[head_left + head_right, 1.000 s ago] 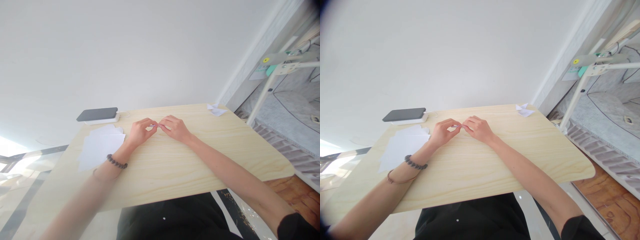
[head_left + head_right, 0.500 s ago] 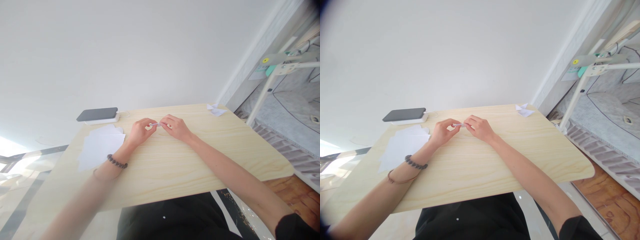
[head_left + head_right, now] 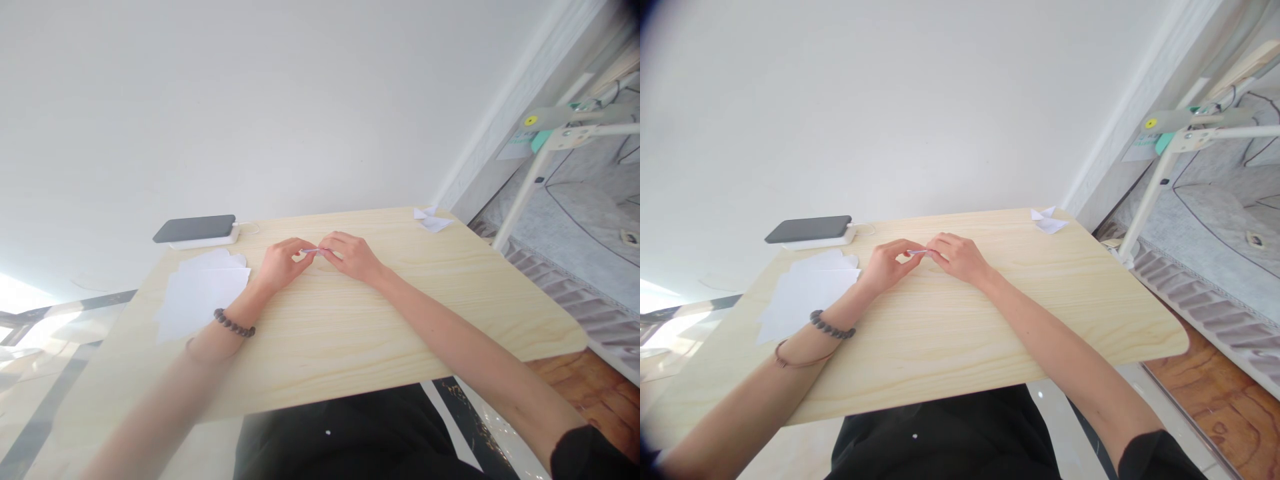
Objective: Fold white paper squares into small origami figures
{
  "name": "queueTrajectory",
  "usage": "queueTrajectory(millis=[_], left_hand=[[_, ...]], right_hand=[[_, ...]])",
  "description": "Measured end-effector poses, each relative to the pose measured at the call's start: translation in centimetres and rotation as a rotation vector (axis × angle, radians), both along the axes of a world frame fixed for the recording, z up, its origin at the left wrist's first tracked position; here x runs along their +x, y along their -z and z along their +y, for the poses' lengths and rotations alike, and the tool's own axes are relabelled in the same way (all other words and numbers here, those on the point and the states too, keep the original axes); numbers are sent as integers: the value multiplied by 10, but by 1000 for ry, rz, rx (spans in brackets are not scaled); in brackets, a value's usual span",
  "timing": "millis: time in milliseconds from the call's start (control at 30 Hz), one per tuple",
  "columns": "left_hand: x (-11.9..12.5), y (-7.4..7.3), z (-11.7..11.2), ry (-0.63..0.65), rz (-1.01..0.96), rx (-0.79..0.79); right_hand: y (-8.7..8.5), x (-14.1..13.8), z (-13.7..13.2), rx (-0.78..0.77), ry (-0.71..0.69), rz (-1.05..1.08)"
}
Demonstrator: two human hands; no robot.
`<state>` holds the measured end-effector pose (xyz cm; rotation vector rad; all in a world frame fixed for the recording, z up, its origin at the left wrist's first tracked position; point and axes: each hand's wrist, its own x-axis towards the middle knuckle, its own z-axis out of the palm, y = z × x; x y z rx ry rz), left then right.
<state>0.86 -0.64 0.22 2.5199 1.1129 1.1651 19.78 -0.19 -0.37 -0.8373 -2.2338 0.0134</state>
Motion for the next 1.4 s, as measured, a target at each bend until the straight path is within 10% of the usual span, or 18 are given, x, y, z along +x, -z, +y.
queueTrajectory(millis=[1400], left_hand=[[0,-4,-1,17,25,32]], right_hand=[[-2,5,5,49,-32,-62]])
